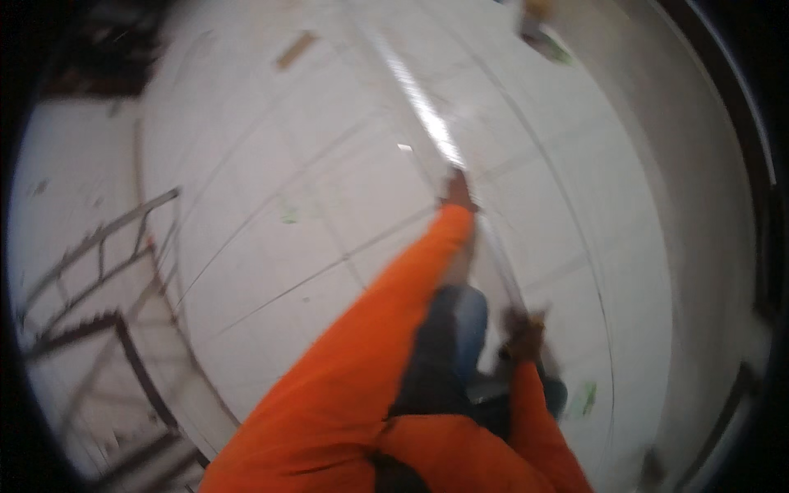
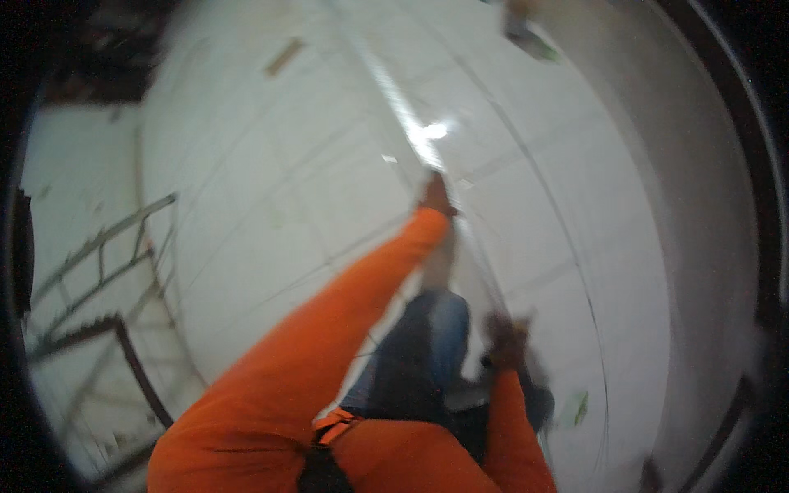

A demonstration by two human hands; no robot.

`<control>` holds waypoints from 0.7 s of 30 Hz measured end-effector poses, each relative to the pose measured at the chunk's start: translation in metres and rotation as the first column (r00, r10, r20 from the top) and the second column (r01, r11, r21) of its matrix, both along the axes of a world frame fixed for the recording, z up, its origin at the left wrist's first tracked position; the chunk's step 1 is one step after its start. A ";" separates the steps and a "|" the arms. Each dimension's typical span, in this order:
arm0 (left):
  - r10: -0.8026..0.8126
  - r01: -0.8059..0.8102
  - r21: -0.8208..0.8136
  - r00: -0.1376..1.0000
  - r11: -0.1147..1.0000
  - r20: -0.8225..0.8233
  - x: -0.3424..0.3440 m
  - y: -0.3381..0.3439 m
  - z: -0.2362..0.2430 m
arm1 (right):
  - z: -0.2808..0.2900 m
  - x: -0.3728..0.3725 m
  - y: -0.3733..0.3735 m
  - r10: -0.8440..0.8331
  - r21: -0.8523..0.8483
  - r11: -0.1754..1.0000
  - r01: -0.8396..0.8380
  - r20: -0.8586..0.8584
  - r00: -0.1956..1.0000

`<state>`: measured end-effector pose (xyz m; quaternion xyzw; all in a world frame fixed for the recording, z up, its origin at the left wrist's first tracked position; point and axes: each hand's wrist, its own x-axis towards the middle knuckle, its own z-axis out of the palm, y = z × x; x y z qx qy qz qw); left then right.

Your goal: The person uses a utility knife to cut a long panel guided by a metal ruler, then applies glue from a bottle to the cut edge and spreads it with a scraper.

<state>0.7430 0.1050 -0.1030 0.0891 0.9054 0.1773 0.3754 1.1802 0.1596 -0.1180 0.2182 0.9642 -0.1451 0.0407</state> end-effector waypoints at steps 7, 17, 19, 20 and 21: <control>-0.259 0.236 -0.257 0.964 0.937 -0.059 -0.001 0.007 0.070 | 0.057 -0.043 -0.009 -0.826 -0.829 -0.010 0.559 0.323 0.463; -0.310 0.285 -0.373 0.951 0.883 -0.007 0.004 0.022 0.090 | 0.086 -0.091 0.015 -0.708 -0.718 0.239 0.653 0.331 0.624; -0.321 0.303 -0.445 0.946 0.843 0.036 0.004 0.023 0.088 | 0.087 -0.135 0.033 -0.565 -0.664 0.461 0.588 0.291 0.772; -0.309 0.288 -0.420 0.951 0.861 0.020 0.005 0.023 0.087 | 0.087 -0.164 0.043 -0.491 -0.668 0.519 0.534 0.279 0.825; -0.297 0.270 -0.403 0.955 0.874 -0.003 0.005 0.022 0.086 | 0.086 -0.197 0.050 -0.425 -0.629 0.667 0.398 0.118 0.898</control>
